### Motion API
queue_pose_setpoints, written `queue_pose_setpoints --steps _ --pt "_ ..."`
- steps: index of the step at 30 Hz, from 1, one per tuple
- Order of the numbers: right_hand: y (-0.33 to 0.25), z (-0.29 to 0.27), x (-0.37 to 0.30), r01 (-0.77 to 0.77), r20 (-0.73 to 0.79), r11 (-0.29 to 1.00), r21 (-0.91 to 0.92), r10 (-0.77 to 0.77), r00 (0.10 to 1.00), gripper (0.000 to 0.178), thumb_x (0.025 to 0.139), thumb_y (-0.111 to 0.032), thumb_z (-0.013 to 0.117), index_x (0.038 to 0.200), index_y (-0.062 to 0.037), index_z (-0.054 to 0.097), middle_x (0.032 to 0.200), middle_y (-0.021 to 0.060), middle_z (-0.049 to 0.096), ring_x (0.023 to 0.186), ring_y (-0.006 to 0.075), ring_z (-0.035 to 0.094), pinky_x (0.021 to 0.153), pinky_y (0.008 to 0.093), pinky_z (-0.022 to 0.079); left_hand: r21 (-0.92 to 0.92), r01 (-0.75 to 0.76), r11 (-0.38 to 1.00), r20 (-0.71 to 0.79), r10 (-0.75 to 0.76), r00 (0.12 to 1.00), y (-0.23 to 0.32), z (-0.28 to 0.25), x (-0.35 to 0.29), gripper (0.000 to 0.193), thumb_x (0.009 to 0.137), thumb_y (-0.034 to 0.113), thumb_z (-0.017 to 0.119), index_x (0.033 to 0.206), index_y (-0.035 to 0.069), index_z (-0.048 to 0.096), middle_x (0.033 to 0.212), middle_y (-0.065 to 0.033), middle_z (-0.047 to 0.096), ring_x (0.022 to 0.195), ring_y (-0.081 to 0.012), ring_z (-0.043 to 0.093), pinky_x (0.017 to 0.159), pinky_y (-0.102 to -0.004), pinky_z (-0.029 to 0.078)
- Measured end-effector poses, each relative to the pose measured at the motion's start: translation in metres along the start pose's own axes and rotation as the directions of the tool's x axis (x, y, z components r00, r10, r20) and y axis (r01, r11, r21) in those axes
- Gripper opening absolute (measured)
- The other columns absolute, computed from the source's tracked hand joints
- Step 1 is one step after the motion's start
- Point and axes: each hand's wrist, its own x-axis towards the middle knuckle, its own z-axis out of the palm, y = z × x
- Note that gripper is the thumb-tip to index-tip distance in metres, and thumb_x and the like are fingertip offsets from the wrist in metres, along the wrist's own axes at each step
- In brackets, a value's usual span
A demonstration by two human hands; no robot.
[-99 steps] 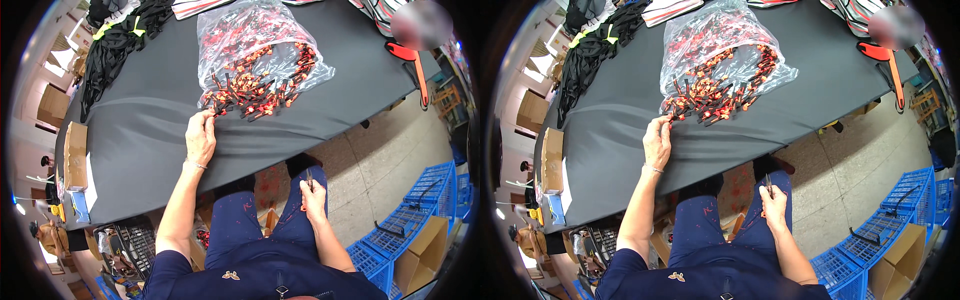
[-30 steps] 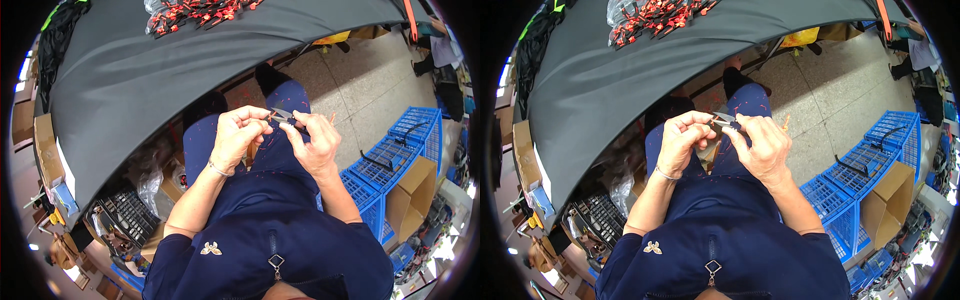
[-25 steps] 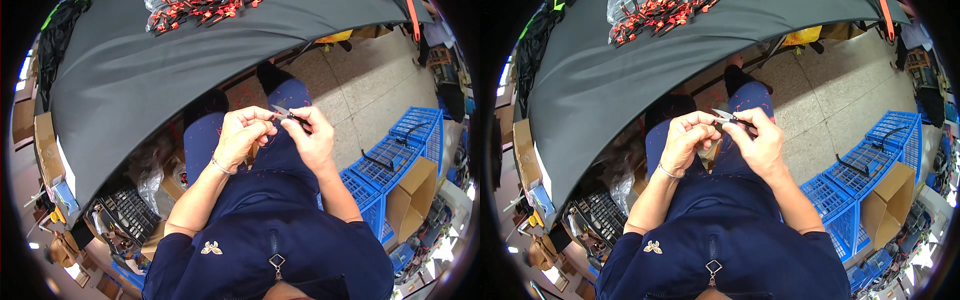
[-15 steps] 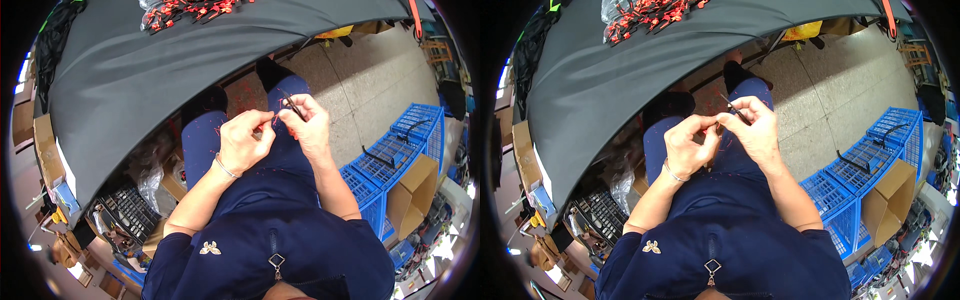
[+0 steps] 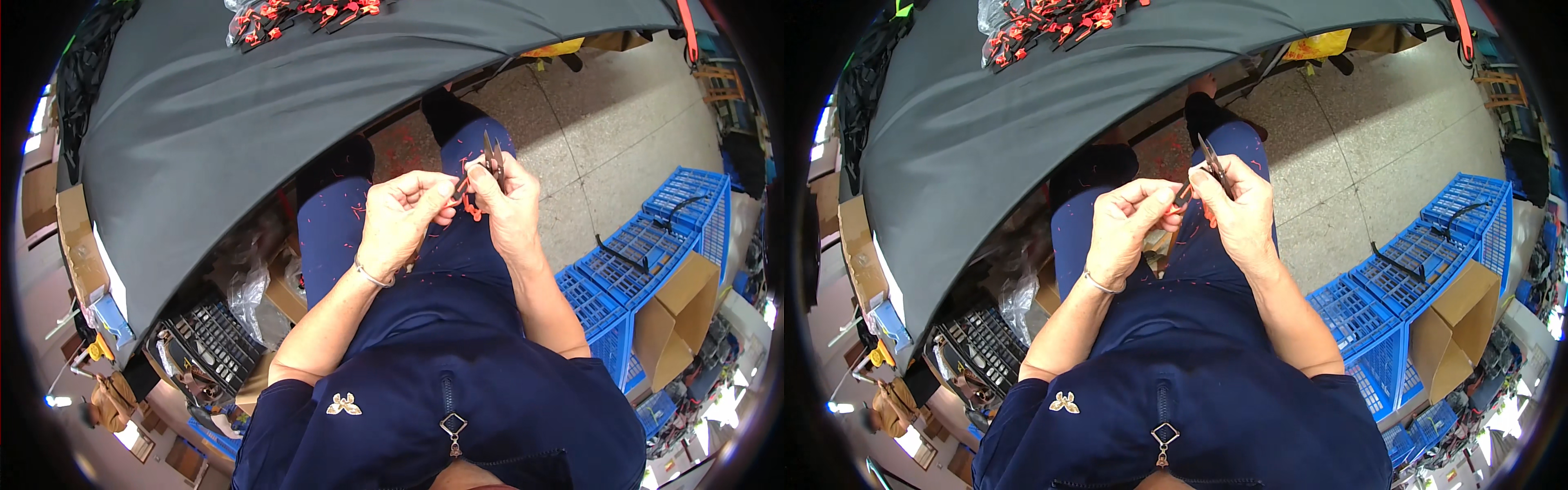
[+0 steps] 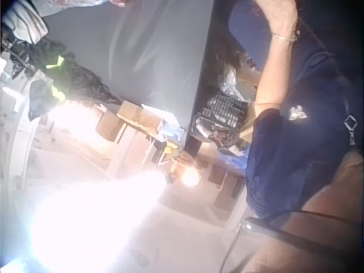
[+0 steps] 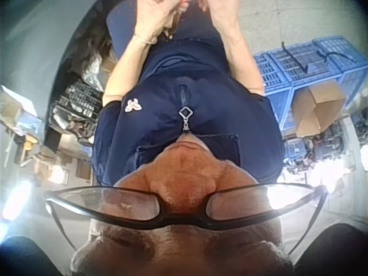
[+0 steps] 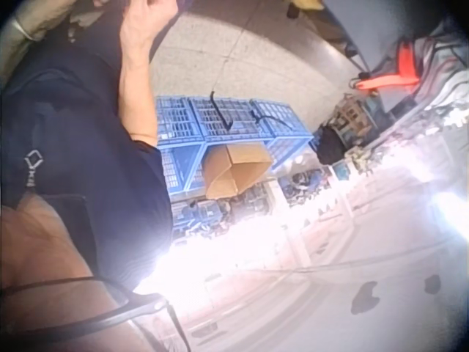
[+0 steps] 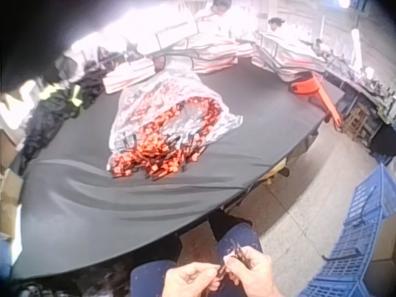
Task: Trimming excess material from small red and black plastic or fabric components using a pair of nippers.
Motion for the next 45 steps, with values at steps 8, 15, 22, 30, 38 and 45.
queue_pose_setpoints --steps 8,15,22,30,38,45 --pt "0.005 0.003 -0.008 -0.062 -0.034 0.997 -0.046 0.061 0.998 0.014 0.085 -0.016 0.064 0.083 -0.0026 0.059 0.065 -0.0038 0.053 0.051 -0.0005 0.042 0.045 0.015 0.033 -0.046 0.013 0.999 -0.06 -0.016 0.998 -0.003 0.002 0.003 0.016 0.081 0.006 0.065 0.094 -0.003 0.063 0.08 -0.006 0.064 0.067 -0.008 0.06 0.063 -0.02 0.051" --pt "0.01 0.003 -0.008 0.0 -0.024 0.983 -0.181 -0.004 1.0 0.015 0.086 -0.014 0.061 0.077 -0.0026 0.057 0.063 -0.0056 0.049 0.055 -0.0001 0.04 0.048 0.0165 0.032 0.021 -0.041 0.999 -0.024 0.041 0.999 -0.005 0.007 0.003 0.014 0.08 0.003 0.065 0.092 -0.003 0.063 0.08 -0.005 0.064 0.065 -0.0072 0.058 0.062 -0.0193 0.05" --pt "-0.014 -0.007 -0.014 0.071 0.105 0.997 0.037 -0.074 0.992 0.016 0.084 -0.015 0.064 0.082 -0.0008 0.057 0.066 0.0003 0.056 0.057 0.0053 0.05 0.052 0.0187 0.039 0.55 -0.203 0.81 -0.101 0.306 0.947 0.0 -0.005 0.009 0.011 0.077 0.002 0.064 0.087 -0.003 0.064 0.075 -0.003 0.063 0.064 -0.0058 0.057 0.062 -0.0193 0.048" --pt "-0.006 -0.008 -0.002 0.524 0.161 0.443 -0.728 -0.632 0.758 0.03 0.067 -0.014 0.076 0.092 -0.0035 0.061 0.072 0.0071 0.061 0.063 0.0208 0.059 0.057 0.0296 0.045 -0.136 0.085 0.987 -0.05 -0.093 0.994 0.007 -0.007 0.006 0.015 0.08 0.004 0.061 0.093 -0.002 0.062 0.076 -0.0038 0.062 0.062 -0.0073 0.055 0.06 -0.0197 0.046" --pt "-0.006 -0.011 0.003 0.587 0.306 0.212 -0.781 -0.69 0.656 0.026 0.067 -0.013 0.075 0.088 -0.0052 0.061 0.071 0.0055 0.061 0.061 0.0206 0.058 0.055 0.0303 0.045 -0.151 0.078 0.985 -0.021 -0.082 0.996 0.01 -0.007 0.003 0.017 0.081 0.007 0.061 0.095 -0.002 0.063 0.076 -0.0033 0.062 0.063 -0.0062 0.055 0.061 -0.0193 0.047" --pt "-0.002 -0.011 0.002 0.596 0.302 0.243 -0.765 -0.682 0.666 0.025 0.067 -0.013 0.075 0.086 -0.0054 0.061 0.071 0.0053 0.062 0.061 0.0203 0.058 0.054 0.0299 0.044 -0.164 0.097 0.982 -0.012 -0.1 0.995 0.009 -0.007 0.004 0.016 0.08 0.006 0.061 0.095 -0.001 0.062 0.078 -0.0042 0.062 0.063 -0.007 0.055 0.061 -0.0198 0.047"
